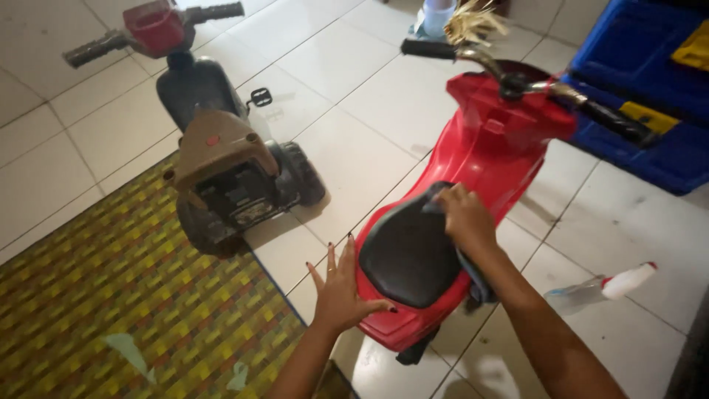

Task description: The person wipes down a black toy motorcycle with a cloth, then sprays a red toy motorcycle with a bottle and wipes its seat, handlebars, and body.

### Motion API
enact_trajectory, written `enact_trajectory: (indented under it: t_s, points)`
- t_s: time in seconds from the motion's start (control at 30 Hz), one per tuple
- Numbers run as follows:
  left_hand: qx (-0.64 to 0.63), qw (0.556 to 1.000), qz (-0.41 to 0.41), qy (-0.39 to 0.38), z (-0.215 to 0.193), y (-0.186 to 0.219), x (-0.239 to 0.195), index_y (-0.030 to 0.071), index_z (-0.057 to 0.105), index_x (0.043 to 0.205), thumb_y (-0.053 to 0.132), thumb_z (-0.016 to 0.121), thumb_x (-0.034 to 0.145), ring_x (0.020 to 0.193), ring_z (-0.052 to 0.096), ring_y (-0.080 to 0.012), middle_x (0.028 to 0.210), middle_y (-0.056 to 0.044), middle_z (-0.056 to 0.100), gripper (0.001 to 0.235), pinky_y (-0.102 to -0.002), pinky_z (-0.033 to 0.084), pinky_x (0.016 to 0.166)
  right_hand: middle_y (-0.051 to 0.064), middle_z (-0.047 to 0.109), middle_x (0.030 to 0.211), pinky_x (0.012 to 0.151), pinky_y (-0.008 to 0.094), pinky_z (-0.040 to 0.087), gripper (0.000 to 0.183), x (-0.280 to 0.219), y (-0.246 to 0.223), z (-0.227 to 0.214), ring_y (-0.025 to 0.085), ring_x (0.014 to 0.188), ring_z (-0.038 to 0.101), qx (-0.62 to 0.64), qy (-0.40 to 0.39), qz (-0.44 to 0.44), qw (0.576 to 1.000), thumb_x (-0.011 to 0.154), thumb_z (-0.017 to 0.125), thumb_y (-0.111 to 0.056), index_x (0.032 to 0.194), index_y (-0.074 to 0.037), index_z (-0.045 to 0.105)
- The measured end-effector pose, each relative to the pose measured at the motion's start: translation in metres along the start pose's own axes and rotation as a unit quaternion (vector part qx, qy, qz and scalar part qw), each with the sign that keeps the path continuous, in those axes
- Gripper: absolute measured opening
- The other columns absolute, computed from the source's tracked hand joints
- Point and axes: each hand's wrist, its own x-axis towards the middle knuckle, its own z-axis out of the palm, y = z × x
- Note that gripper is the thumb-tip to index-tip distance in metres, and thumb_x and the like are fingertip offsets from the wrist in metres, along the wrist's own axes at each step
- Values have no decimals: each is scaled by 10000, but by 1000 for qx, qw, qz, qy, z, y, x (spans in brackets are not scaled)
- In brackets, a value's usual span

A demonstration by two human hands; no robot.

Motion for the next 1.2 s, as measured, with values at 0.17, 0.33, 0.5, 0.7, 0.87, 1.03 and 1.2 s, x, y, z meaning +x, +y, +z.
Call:
enact_trajectory:
  t_s: [0.17, 0.33, 0.5, 0.7, 0.87, 1.03, 1.2]
  points:
    - [25, 997, 40, 64, 12, -11, 7, 99, 130, 1653, 870, 613, 719, 1577, 116, -416, 1710, -98, 256, 1304, -775, -66, 1133, 152, 632, 1041, 814, 461, 481, 264, -28, -29, 25, 358, 875, 572, -44, 3, -89, 995, 846, 571, -36, 1070, -109, 689]
    - [-2, 992, 86, 96, 18, -24, 2, 57, 158, 1627, 881, 473, 756, 1557, 151, -445, 1681, -139, 287, 1240, -785, -52, 1116, 109, 665, 1213, 770, 409, 513, 339, -113, -80, 19, 327, 965, 621, 33, -91, -239, 966, 802, 630, -134, 1133, -108, 701]
    - [70, 990, 78, 89, 15, -16, -2, 59, 179, 1622, 883, 445, 770, 1557, 90, -449, 1677, -140, 233, 1214, -784, -78, 1103, 54, 666, 1183, 907, 411, 535, 232, -77, -13, -16, 306, 1043, 641, 123, -11, -111, 986, 899, 619, -122, 1112, -123, 712]
    - [157, 968, 84, 174, 23, 2, 6, 19, 195, 1582, 887, 410, 784, 1553, -14, -450, 1688, -225, 67, 1199, -785, -85, 1089, 64, 657, 1149, 879, 420, 509, 204, -55, -31, -16, 332, 1017, 606, 84, -13, 101, 991, 946, 584, -98, 1059, -176, 735]
    - [55, 984, 35, 164, 42, 43, 22, -55, 169, 1581, 902, 381, 795, 1552, -51, -494, 1689, -274, 9, 1256, -782, -83, 1086, 115, 653, 1167, 876, 457, 526, 331, -135, -84, 2, 327, 999, 612, 64, 60, -99, 991, 793, 656, -159, 1098, -33, 671]
    - [-8, 972, 172, 163, 36, 76, 20, -26, 228, 1592, 872, 420, 748, 1551, 2, -495, 1691, -267, 67, 1248, -782, -36, 1102, 103, 690, 1106, 911, 367, 558, 241, -137, -14, 20, 291, 1048, 690, 279, 114, -14, 953, 868, 602, 72, 1062, -39, 692]
    - [136, 931, 330, 83, 31, 92, 24, 67, 307, 1576, 848, 473, 797, 1546, 122, -379, 1673, -176, 192, 1115, -734, 59, 1112, 129, 657, 1132, 953, 385, 529, 169, -49, 90, 57, 309, 1090, 659, 267, 211, 120, 933, 922, 626, 28, 1070, -54, 627]
